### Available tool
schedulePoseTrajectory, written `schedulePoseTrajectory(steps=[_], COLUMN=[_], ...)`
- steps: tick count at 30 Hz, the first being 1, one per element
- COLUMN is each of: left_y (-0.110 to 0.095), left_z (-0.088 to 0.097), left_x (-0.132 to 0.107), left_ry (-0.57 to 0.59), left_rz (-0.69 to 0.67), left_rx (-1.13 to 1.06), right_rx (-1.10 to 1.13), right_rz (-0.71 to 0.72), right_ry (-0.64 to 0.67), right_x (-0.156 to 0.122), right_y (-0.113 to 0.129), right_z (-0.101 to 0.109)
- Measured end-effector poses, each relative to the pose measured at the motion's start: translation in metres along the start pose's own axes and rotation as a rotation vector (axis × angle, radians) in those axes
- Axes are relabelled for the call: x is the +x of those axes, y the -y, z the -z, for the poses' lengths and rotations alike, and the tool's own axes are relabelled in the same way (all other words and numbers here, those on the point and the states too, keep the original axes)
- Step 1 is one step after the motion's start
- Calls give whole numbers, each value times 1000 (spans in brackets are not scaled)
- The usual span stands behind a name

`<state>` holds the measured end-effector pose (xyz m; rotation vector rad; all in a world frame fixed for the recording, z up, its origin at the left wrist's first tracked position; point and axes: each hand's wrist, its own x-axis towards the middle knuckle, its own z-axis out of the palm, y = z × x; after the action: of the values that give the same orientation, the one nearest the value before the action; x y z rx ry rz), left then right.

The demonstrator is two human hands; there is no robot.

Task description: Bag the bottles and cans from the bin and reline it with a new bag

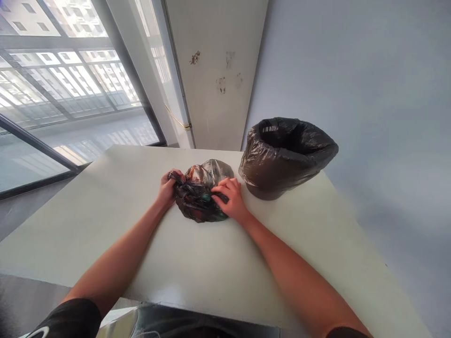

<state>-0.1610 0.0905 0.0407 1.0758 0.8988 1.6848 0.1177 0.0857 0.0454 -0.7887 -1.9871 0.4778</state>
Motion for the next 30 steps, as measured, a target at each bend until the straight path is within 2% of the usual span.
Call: schedulePoseTrajectory(steps=[3,6,9,12,17,20,23,25,27,30], left_y=[0,2,4,4,-4,-4,4,10,13,10], left_z=[2,4,5,7,13,10,4,0,-1,1], left_x=[4,7,8,10,14,9,1,-3,-4,2], left_ry=[-115,-229,-284,-275,-227,-184,-106,-66,-73,-144], left_rz=[1,15,9,1,28,15,-10,34,97,136], left_rx=[-110,-188,-189,-207,-308,-324,-233,-118,-65,-142], right_rx=[6,117,192,251,294,326,339,281,162,45], right_rz=[-17,-88,-191,-286,-355,-392,-356,-283,-197,-134], right_ry=[4,-85,-138,-176,-341,-352,-343,-329,-266,-161], right_x=[0,-1,-4,-5,-3,-3,-4,-4,-3,-1], right_y=[-3,-9,-15,-23,-33,-31,-23,-18,-13,-10], right_z=[-3,-5,-5,-5,-5,-5,-5,-4,-1,0])
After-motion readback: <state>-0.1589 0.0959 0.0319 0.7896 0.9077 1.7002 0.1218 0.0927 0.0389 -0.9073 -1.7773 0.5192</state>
